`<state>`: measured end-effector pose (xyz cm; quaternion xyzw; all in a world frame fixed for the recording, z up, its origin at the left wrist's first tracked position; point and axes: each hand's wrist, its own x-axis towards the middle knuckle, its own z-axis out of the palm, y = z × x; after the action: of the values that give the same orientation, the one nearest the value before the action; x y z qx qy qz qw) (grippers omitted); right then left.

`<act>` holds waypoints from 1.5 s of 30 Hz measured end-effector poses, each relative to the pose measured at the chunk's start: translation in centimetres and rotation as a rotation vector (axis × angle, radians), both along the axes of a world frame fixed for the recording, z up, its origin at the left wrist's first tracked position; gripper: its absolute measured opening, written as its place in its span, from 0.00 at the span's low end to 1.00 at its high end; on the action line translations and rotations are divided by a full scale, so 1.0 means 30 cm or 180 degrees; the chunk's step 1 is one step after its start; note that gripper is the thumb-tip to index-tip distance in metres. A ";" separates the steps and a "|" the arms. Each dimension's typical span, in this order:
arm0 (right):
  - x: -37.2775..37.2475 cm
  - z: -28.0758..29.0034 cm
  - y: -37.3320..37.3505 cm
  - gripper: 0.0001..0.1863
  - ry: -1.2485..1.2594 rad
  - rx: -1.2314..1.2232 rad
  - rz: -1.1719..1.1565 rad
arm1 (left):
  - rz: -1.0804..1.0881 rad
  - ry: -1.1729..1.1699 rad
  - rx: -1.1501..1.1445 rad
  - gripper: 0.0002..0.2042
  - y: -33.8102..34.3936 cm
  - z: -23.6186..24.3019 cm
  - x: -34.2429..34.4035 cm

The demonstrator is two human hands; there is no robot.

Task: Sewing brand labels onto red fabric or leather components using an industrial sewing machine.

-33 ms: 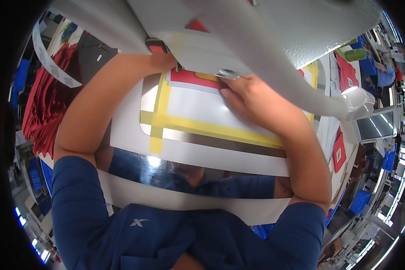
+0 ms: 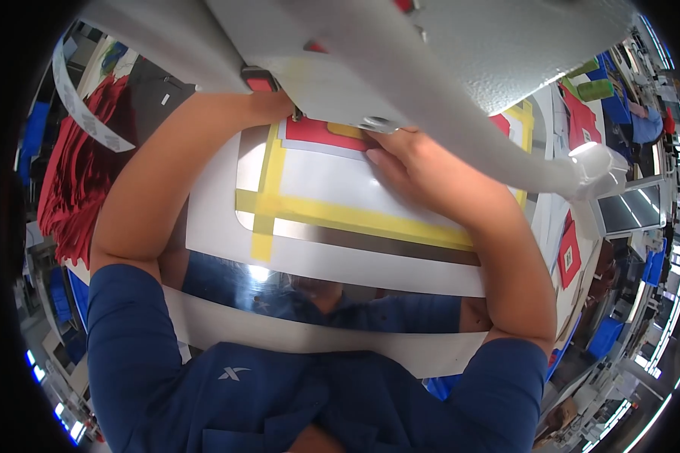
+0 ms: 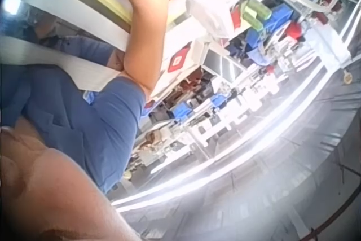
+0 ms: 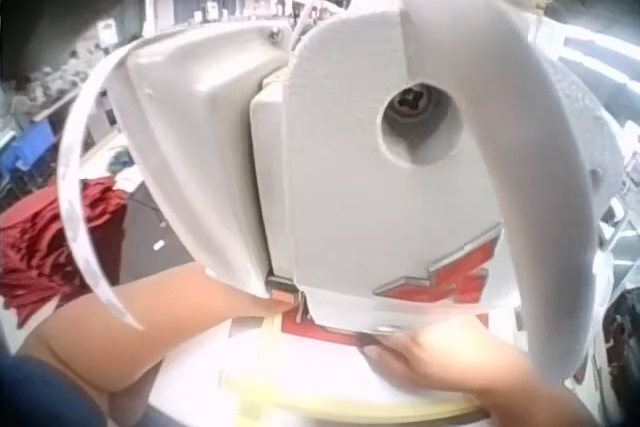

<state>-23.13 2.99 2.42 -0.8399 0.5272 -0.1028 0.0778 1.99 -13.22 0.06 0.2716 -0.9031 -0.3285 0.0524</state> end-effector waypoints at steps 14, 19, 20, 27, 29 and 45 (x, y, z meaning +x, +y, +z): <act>0.032 0.005 0.101 0.18 -0.0159 -0.0291 0.0304 | -0.0156 -0.0391 -0.0561 0.18 0.055 -0.013 -0.002; 0.051 0.007 0.139 0.17 -0.0124 -0.0367 0.0391 | -0.0174 -0.0504 -0.0721 0.17 0.045 -0.045 0.016; 0.056 0.006 0.149 0.18 -0.0115 -0.0378 0.0394 | -0.0406 0.0144 -0.1204 0.15 0.019 -0.086 0.036; 0.076 0.023 0.179 0.21 -0.0135 -0.0185 0.0365 | -0.0301 0.1315 -0.1682 0.06 -0.007 -0.089 0.026; 0.070 0.019 0.182 0.21 -0.0157 -0.0174 0.0364 | -0.0169 0.1075 -0.1428 0.06 0.024 -0.055 0.025; -0.109 0.100 0.234 0.19 0.0135 -0.0393 -0.0699 | -0.0571 -0.0354 -0.1662 0.28 0.476 0.122 -0.025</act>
<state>-26.41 10.00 5.41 -0.7823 0.6102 -0.1253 0.0031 1.23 1.07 3.73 0.1854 -0.9791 -0.0726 0.0417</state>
